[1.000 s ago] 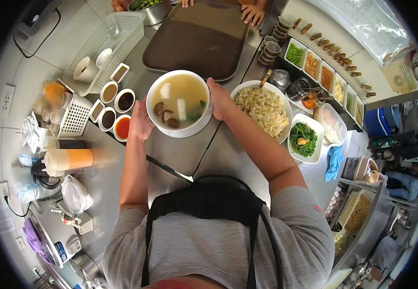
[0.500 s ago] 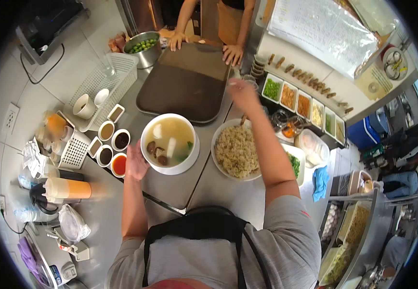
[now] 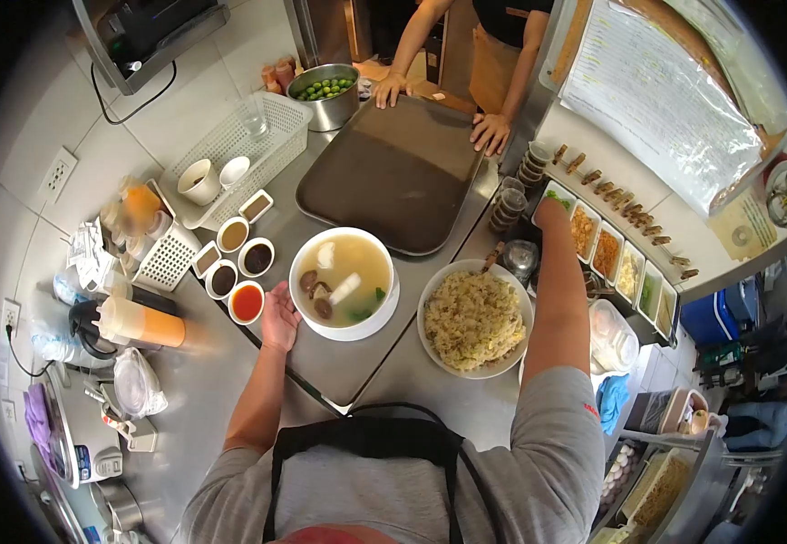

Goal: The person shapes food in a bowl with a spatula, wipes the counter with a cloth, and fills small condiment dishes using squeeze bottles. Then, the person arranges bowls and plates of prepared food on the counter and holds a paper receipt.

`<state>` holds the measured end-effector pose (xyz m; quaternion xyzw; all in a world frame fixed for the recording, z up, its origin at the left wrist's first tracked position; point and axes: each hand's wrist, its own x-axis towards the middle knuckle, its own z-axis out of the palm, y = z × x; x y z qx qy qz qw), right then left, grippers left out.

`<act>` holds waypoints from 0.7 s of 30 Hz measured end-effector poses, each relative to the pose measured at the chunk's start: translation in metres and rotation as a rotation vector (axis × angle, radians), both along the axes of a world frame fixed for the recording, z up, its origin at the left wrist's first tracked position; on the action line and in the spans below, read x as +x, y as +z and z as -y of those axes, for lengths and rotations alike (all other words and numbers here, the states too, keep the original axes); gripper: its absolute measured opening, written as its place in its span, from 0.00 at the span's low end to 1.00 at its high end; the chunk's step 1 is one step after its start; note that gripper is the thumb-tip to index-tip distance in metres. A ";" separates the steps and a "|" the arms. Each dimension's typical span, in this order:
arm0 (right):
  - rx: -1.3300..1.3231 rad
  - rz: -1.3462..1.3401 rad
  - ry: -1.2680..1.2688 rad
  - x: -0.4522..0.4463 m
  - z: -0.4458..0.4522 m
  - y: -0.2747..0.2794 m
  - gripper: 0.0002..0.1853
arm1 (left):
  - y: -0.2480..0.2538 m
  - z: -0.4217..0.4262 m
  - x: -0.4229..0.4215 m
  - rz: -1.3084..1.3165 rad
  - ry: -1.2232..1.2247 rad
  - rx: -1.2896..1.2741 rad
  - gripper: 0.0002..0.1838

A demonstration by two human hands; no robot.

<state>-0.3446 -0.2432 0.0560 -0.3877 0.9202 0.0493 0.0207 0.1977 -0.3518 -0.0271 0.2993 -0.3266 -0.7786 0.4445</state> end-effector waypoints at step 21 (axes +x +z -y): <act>-1.386 1.297 -0.403 0.001 -0.017 0.051 0.10 | 0.002 0.001 -0.003 0.006 0.045 0.016 0.24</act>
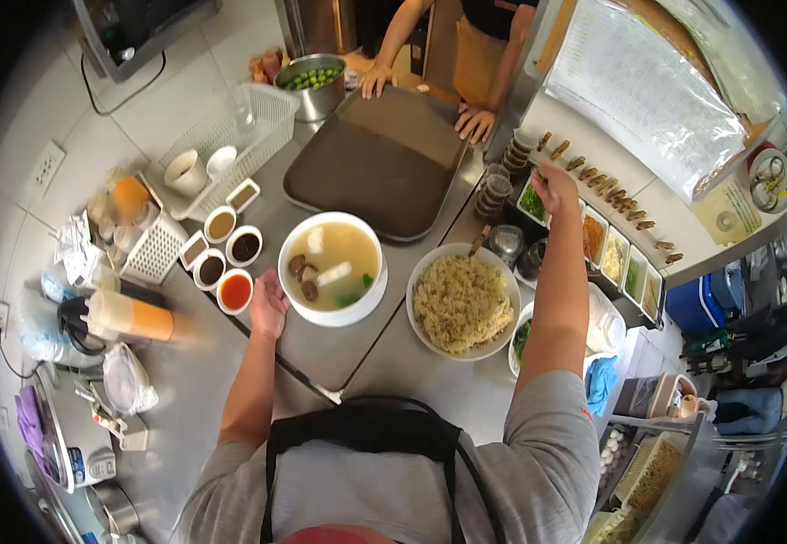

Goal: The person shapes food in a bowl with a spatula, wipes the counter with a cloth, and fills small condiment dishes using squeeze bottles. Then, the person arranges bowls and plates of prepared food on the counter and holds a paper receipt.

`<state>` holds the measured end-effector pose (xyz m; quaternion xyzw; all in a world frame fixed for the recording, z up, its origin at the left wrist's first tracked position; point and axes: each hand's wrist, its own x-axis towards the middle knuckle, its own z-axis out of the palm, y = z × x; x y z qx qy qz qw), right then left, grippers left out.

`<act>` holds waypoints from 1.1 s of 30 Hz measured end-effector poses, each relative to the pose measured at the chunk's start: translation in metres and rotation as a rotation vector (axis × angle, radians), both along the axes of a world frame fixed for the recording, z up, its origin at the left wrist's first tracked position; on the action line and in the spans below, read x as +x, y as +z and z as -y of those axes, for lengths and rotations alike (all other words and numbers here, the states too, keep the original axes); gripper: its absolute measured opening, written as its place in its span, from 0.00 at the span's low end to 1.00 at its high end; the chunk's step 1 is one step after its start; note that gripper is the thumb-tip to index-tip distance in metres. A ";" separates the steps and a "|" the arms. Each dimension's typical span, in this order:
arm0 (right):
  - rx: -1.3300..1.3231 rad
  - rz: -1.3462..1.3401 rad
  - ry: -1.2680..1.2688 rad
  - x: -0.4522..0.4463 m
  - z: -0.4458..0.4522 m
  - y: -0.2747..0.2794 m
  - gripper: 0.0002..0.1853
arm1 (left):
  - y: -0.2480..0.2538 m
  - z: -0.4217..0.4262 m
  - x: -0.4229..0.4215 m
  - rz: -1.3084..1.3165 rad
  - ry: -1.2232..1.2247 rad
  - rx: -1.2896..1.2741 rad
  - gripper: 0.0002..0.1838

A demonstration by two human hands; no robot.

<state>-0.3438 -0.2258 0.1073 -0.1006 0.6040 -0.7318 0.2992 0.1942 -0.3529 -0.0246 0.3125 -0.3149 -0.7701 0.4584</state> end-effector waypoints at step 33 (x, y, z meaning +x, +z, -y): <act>0.697 -1.363 0.189 0.095 0.017 0.026 0.16 | -0.010 0.006 0.009 -0.108 -0.067 0.006 0.19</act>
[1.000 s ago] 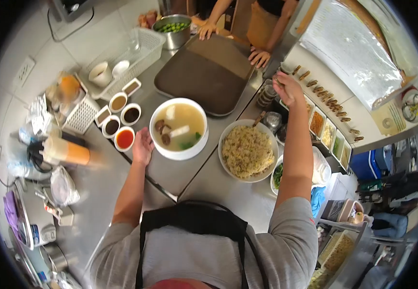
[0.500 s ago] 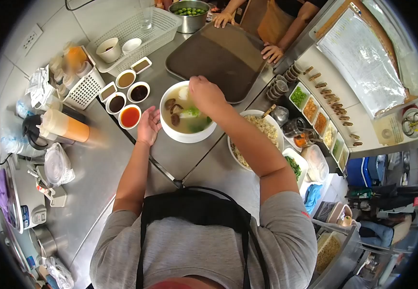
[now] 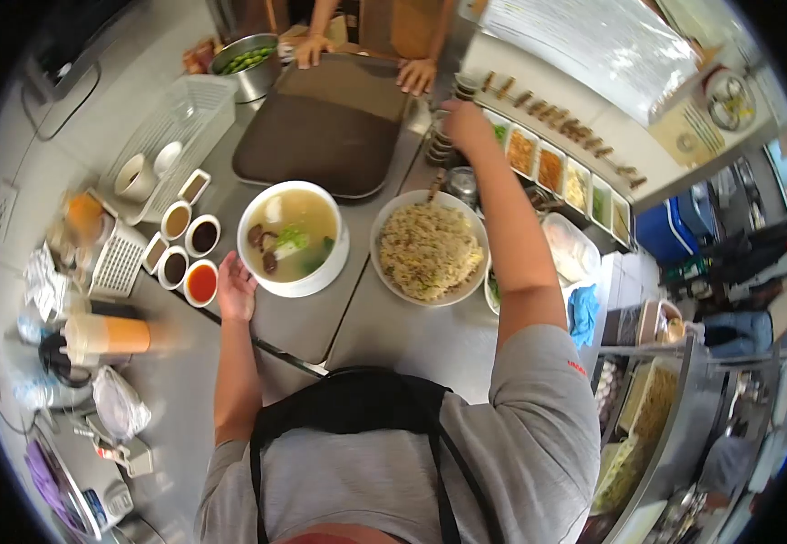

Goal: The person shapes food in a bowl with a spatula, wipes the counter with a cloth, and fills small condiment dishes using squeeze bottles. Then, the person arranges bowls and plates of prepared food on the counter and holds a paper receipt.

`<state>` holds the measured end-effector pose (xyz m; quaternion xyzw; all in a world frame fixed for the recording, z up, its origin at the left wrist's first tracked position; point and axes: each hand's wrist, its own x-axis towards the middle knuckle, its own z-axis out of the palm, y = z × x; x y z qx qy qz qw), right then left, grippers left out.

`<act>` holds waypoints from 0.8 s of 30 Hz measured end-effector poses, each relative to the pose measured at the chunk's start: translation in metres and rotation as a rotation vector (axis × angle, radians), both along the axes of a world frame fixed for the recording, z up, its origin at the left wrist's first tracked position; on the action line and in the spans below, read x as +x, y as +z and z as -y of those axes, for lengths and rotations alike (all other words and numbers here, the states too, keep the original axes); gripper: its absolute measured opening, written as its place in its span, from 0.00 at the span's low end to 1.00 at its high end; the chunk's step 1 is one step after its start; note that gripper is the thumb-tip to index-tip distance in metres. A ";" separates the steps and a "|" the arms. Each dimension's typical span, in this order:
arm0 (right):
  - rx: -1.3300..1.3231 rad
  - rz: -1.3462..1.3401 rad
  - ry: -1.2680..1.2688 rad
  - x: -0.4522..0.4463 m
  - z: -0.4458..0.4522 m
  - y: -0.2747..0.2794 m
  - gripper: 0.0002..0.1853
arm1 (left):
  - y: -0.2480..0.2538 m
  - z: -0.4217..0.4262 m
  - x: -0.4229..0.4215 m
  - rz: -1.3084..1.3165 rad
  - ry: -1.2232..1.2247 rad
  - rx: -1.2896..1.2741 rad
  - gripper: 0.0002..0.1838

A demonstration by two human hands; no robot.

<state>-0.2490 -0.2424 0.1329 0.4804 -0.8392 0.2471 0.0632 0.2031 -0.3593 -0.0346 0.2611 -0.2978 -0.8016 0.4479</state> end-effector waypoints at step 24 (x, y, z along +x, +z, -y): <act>0.521 -0.062 -0.439 -0.136 -0.059 -0.085 0.17 | 0.008 0.002 -0.001 0.068 0.002 0.062 0.21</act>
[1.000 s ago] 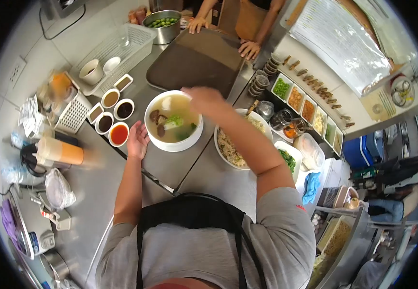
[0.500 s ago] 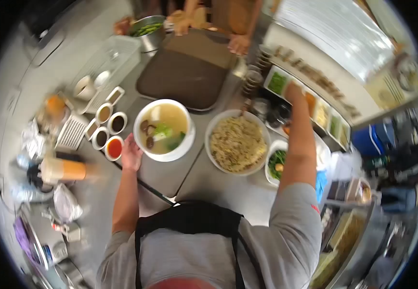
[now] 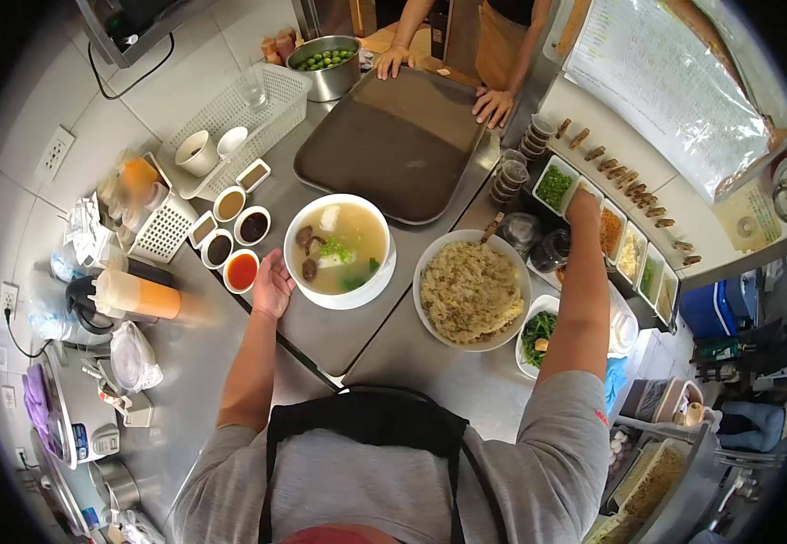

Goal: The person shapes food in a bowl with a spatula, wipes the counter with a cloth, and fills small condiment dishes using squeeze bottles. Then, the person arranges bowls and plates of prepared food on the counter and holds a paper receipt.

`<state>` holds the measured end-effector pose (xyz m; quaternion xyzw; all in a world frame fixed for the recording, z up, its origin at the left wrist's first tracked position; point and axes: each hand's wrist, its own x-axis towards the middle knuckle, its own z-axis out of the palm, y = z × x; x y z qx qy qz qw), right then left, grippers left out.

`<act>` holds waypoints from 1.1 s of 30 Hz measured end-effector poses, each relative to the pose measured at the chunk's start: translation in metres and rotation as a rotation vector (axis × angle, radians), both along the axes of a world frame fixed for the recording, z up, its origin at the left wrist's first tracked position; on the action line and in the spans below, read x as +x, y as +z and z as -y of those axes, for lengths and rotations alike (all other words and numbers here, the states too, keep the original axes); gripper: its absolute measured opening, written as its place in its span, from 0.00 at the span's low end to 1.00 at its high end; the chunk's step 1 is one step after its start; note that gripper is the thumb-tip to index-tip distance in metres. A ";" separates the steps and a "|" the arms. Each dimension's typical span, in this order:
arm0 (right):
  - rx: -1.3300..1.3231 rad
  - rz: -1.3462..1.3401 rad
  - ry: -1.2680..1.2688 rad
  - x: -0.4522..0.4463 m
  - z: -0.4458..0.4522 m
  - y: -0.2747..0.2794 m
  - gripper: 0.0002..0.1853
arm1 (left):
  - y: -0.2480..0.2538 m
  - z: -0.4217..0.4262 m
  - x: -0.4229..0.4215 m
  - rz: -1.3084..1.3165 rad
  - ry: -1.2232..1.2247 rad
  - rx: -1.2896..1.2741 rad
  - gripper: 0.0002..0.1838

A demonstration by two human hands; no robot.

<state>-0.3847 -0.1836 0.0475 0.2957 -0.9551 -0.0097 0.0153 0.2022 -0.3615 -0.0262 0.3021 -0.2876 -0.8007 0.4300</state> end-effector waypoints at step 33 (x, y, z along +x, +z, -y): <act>-0.419 0.730 0.961 0.334 0.118 0.076 0.12 | 0.004 -0.002 -0.002 -0.036 0.027 0.031 0.21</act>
